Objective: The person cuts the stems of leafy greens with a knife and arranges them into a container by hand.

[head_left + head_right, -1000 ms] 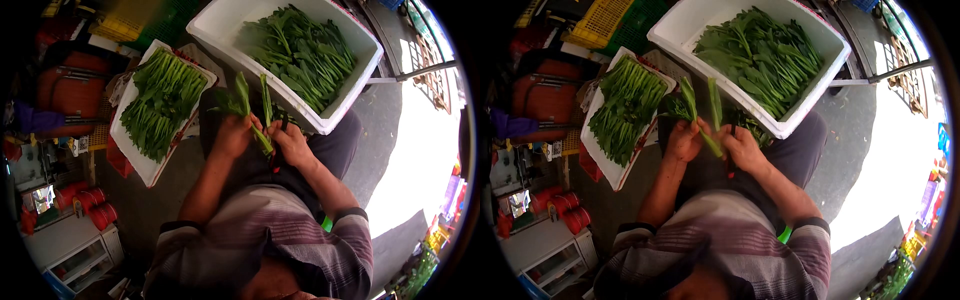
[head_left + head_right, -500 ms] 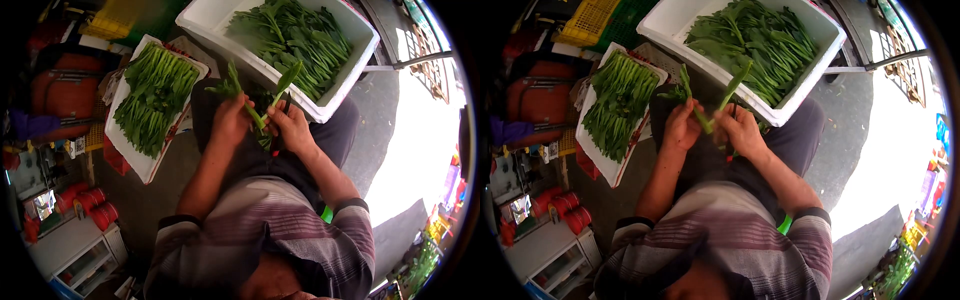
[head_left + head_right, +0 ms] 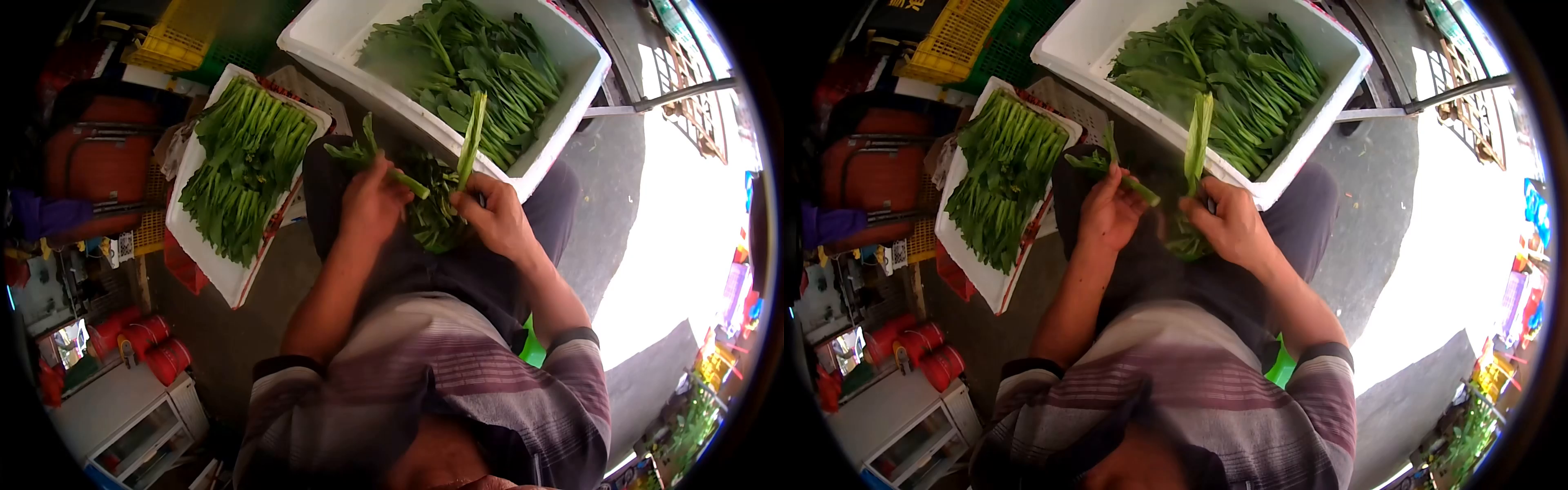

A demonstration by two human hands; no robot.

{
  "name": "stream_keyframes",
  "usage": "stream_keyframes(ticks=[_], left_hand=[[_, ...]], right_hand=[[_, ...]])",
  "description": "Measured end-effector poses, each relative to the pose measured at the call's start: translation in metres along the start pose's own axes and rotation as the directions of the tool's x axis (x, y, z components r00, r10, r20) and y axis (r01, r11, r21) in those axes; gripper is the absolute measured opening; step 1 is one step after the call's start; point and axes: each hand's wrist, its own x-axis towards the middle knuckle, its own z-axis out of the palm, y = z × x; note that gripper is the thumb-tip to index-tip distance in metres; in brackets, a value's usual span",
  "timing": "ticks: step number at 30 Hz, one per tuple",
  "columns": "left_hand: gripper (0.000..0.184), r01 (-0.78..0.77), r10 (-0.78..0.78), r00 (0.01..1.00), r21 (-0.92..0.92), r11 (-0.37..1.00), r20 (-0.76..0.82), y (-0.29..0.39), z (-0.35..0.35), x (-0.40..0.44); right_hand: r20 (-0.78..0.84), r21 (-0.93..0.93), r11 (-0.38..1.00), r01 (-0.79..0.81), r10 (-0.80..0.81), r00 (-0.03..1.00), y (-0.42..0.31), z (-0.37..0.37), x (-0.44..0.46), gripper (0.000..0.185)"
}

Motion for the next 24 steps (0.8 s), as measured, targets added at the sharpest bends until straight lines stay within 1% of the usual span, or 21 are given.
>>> stream_keyframes(ticks=[3, 4, 7, 8, 11, 12, 14, 17, 19, 22, 24], left_hand=[[0.023, -0.005, 0.009, 0.999, -0.069, 0.998, 0.053, 0.008, 0.011, -0.004], [0.022, 0.011, -0.004, 0.997, -0.093, 0.996, 0.074, 0.01, 0.011, -0.004], [0.019, 0.076, -0.063, 0.993, -0.142, 0.987, 0.096, 0.007, 0.015, -0.006], [0.018, 0.102, -0.088, 0.991, -0.152, 0.983, 0.097, 0.005, 0.017, -0.007], [0.016, 0.153, -0.137, 0.984, -0.155, 0.976, 0.11, -0.001, 0.022, -0.009], [0.016, 0.161, -0.139, 0.981, -0.165, 0.973, 0.137, -0.003, 0.022, -0.008], [0.016, 0.175, -0.139, 0.973, -0.19, 0.966, 0.186, -0.007, 0.021, -0.005], [0.016, 0.156, -0.129, 0.982, -0.203, 0.967, 0.14, -0.006, 0.031, -0.015], [0.017, 0.167, -0.139, 0.978, -0.185, 0.968, 0.158, -0.008, 0.021, -0.013], [0.018, 0.161, -0.131, 0.977, -0.183, 0.97, 0.168, -0.01, 0.019, -0.012], [0.018, 0.16, -0.13, 0.978, -0.19, 0.969, 0.161, -0.012, 0.018, -0.011]], right_hand=[[0.158, -0.181, 0.982, 0.06, -0.031, 0.987, 0.004, 0.0, -0.015, 0.036], [0.164, -0.231, 0.966, 0.12, -0.083, 0.983, 0.004, 0.002, -0.019, 0.046], [0.02, -0.219, 0.969, 0.111, -0.109, 0.994, -0.008, 0.001, -0.024, 0.052], [-0.031, -0.212, 0.919, 0.331, -0.345, 0.938, 0.001, 0.002, -0.021, 0.053], [0.019, -0.184, 0.917, 0.355, -0.358, 0.934, -0.025, 0.002, -0.021, 0.048], [0.004, -0.216, 0.876, 0.431, -0.441, 0.898, -0.028, 0.007, -0.019, 0.046], [-0.038, -0.207, 0.875, 0.437, -0.454, 0.89, -0.028, 0.014, -0.016, 0.045], [-0.106, -0.229, 0.869, 0.439, -0.47, 0.876, -0.027, 0.022, -0.012, 0.045], [-0.136, -0.264, 0.865, 0.427, -0.472, 0.871, -0.026, 0.026, -0.012, 0.045], [-0.146, -0.218, 0.887, 0.406, -0.441, 0.885, -0.024, 0.031, -0.011, 0.044], [-0.156, -0.223, 0.89, 0.398, -0.436, 0.886, -0.024, 0.031, -0.011, 0.043]])
